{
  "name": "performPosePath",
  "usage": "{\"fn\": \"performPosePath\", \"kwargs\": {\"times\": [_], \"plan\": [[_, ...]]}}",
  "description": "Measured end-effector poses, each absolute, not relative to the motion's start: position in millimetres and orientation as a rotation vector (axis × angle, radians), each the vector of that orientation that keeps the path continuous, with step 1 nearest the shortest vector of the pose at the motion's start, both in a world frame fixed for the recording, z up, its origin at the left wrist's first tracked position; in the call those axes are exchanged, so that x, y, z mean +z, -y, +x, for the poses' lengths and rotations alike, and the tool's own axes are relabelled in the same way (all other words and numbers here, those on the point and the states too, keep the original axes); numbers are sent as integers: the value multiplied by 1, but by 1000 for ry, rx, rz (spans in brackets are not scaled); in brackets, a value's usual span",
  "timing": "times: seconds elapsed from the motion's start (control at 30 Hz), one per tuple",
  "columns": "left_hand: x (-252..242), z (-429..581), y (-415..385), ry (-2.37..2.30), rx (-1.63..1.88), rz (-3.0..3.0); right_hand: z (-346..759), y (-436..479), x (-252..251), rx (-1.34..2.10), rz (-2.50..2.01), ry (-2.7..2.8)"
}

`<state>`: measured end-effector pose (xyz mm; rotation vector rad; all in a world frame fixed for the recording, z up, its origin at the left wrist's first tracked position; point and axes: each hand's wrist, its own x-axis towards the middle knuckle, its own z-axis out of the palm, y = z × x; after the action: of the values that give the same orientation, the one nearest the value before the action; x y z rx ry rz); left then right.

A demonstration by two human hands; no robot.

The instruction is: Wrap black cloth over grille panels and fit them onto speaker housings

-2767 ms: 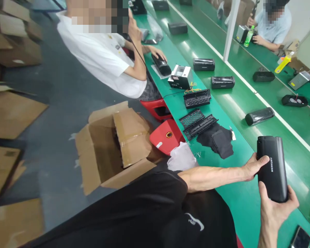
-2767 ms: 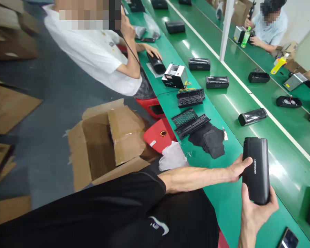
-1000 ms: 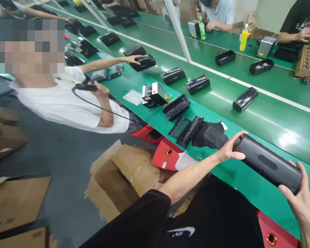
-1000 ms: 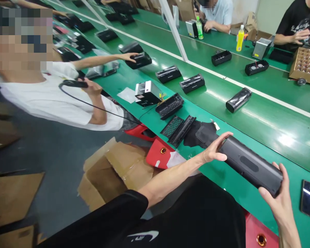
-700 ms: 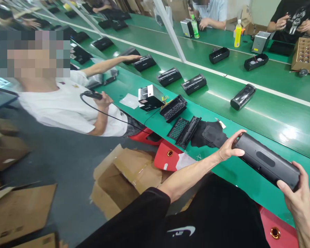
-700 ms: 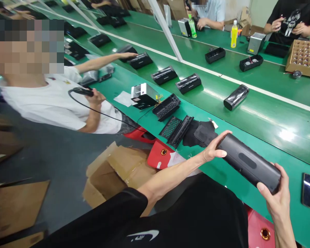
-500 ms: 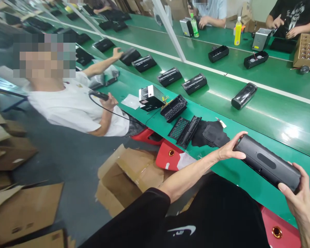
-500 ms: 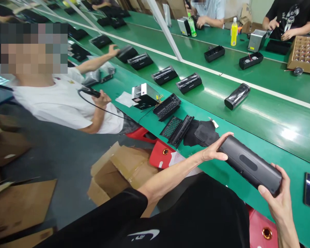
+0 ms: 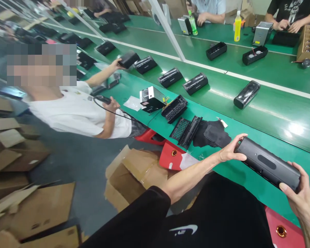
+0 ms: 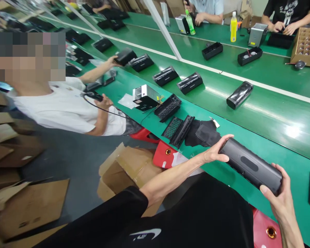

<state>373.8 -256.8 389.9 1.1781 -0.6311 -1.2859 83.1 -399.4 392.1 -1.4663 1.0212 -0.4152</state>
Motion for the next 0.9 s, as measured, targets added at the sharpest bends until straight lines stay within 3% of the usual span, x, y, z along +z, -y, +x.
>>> {"fn": "performPosePath", "kwargs": {"times": [0.27, 0.47, 0.77, 0.9], "plan": [[389, 374, 255, 591, -1260, 1152, 82, 384, 398, -462, -1608, -1074], [354, 363, 259, 397, -1319, 1218, 91, 387, 376, -331, -1188, -1186], [339, 368, 280, 372, -1365, 1541, 87, 396, 346, -155, -981, -1333], [335, 374, 284, 302, -1584, 1524, 75, 393, 326, -141, -939, -1316]]}}
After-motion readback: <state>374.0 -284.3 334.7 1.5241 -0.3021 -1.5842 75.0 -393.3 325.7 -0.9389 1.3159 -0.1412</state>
